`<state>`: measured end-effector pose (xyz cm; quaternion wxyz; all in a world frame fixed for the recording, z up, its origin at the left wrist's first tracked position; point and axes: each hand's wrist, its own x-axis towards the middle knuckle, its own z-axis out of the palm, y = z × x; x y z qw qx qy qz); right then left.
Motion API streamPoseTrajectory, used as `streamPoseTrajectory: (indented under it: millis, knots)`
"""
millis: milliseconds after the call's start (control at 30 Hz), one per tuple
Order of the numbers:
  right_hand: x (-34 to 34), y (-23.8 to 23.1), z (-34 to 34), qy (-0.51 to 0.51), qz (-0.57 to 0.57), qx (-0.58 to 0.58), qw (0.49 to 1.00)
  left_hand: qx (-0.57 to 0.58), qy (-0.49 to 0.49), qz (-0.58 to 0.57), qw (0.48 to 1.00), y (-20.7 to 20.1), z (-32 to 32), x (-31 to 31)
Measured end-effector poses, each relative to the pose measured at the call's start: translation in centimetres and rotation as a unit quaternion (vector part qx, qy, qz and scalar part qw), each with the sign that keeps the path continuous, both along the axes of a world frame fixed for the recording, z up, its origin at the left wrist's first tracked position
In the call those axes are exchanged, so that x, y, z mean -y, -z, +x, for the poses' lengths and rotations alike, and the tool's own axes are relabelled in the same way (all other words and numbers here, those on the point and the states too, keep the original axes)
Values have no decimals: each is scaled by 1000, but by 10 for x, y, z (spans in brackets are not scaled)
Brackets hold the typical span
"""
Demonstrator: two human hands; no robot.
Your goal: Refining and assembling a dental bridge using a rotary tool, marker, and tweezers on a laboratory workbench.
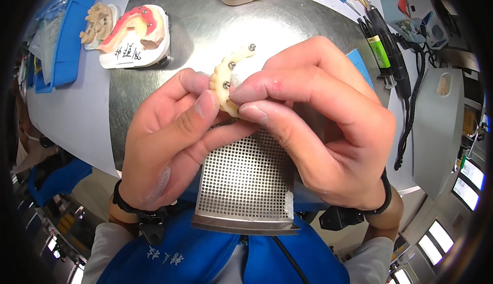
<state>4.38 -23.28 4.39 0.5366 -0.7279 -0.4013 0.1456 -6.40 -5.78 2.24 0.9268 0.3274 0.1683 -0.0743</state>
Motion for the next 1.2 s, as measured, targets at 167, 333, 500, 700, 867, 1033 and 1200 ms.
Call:
streamPoseTrajectory:
  millis: [167,333,500,700,867,1033,1200]
  knots:
    - [-1,3,-2,-3,-12,62,998,-12,7,4,1000,-2,-1,-2]
    - [-3,4,-10,14,-25,82,996,-5,-7,-26,1000,3,-4,-1]
    - [-4,4,-14,34,-35,92,995,-12,-10,-12,1000,3,-5,0]
    - [-8,8,-13,40,17,-48,998,13,-33,-12,999,5,-6,2]
    - [-7,6,-16,36,-18,46,998,15,-42,-3,999,5,-6,5]
    - [-9,8,-18,53,-18,28,998,38,-48,-18,998,8,-7,5]
    - [-10,8,-16,28,0,-45,999,16,-60,18,998,4,-8,8]
